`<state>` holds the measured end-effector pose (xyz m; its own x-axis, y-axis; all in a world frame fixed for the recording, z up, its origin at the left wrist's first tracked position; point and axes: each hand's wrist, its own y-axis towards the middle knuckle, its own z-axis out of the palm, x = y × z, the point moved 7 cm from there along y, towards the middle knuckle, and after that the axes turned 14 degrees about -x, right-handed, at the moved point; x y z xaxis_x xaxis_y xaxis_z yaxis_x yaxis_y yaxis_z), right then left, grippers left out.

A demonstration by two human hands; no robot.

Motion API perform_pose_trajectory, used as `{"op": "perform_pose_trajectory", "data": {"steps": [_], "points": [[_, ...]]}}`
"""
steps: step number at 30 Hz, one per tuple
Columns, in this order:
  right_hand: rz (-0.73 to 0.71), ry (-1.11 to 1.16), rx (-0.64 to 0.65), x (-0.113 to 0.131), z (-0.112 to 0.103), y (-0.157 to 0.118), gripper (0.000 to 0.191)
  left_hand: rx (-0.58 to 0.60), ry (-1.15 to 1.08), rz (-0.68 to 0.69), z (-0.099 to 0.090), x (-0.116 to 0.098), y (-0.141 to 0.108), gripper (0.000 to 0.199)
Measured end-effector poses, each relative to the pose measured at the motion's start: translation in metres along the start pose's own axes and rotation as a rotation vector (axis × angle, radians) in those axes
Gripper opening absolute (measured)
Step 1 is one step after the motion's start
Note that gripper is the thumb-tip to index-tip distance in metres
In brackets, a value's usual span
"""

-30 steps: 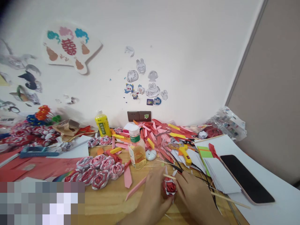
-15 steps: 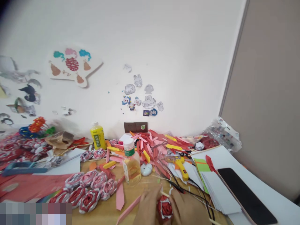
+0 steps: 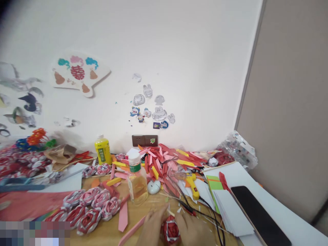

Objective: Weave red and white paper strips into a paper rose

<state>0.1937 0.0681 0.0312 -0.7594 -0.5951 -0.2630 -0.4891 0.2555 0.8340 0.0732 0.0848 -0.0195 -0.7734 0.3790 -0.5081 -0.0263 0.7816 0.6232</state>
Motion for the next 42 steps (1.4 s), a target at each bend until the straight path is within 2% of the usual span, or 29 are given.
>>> {"op": "perform_pose_trajectory", "data": {"steps": [3, 6, 10, 12, 15, 20, 27, 35, 42], "points": [[0.068, 0.042, 0.014, 0.0, -0.003, 0.004, 0.023, -0.027, -0.076, 0.06, -0.015, -0.012, 0.002, 0.075], [0.206, 0.148, 0.082, -0.004, -0.005, 0.012, 0.025, -0.019, -0.108, 0.071, -0.028, -0.021, 0.008, 0.065], [0.43, 0.237, 0.221, -0.013, -0.005, 0.018, 0.02, 0.007, -0.104, 0.097, -0.036, -0.029, 0.015, 0.058], [0.483, 0.293, 0.23, -0.015, -0.005, 0.019, 0.014, 0.014, -0.085, 0.115, -0.036, -0.03, 0.016, 0.057], [0.49, 0.325, 0.224, -0.014, -0.005, 0.018, 0.012, 0.045, -0.064, 0.124, -0.033, -0.029, 0.016, 0.059], [0.427, 0.271, 0.289, -0.011, 0.002, 0.009, 0.015, 0.052, -0.045, 0.152, -0.033, -0.031, 0.014, 0.057], [0.484, 0.23, 0.365, -0.016, 0.004, 0.01, 0.014, 0.046, -0.017, 0.188, -0.034, -0.033, 0.016, 0.055], [0.505, 0.229, 0.198, -0.015, -0.013, 0.022, 0.007, -0.007, 0.017, 0.245, -0.035, -0.032, 0.016, 0.056], [0.474, 0.21, 0.183, -0.014, -0.01, 0.02, 0.013, -0.045, 0.052, 0.287, -0.038, -0.035, 0.016, 0.051]]}}
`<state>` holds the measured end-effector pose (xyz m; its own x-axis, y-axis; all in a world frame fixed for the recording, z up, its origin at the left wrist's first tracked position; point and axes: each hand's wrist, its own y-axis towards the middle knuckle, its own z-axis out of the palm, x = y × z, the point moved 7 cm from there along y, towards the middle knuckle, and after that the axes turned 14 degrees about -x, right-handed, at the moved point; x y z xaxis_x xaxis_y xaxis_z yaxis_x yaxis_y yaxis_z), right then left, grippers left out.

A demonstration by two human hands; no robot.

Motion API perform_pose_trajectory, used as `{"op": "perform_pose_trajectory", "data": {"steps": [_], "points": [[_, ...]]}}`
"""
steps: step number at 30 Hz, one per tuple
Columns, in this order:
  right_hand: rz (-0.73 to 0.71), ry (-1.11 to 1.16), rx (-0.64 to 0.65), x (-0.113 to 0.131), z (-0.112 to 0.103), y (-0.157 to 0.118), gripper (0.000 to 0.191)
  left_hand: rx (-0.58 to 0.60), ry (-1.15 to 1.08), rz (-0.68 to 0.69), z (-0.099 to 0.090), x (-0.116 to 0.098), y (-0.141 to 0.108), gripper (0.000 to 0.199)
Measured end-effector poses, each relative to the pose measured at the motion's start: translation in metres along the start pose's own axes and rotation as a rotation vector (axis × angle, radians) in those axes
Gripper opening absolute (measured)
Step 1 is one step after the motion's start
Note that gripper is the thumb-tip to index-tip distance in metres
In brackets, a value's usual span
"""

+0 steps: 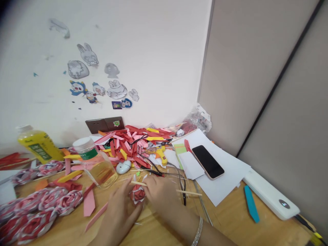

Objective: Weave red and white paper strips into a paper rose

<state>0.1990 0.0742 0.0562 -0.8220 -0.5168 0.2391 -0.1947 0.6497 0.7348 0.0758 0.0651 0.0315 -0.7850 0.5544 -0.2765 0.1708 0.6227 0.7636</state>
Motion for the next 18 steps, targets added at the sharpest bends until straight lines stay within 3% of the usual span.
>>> {"op": "perform_pose_trajectory", "data": {"steps": [7, 13, 18], "points": [[-0.098, -0.039, -0.041, 0.005, -0.002, -0.001, 0.021, 0.068, 0.002, -0.049, 0.004, 0.004, 0.0, 0.05], [-0.231, -0.096, -0.177, 0.011, -0.009, 0.0, 0.028, 0.004, 0.011, -0.018, 0.003, 0.005, -0.003, 0.057], [-0.242, -0.085, -0.196, 0.014, -0.01, 0.001, 0.036, -0.025, -0.022, -0.037, 0.0, 0.004, -0.002, 0.056]]}}
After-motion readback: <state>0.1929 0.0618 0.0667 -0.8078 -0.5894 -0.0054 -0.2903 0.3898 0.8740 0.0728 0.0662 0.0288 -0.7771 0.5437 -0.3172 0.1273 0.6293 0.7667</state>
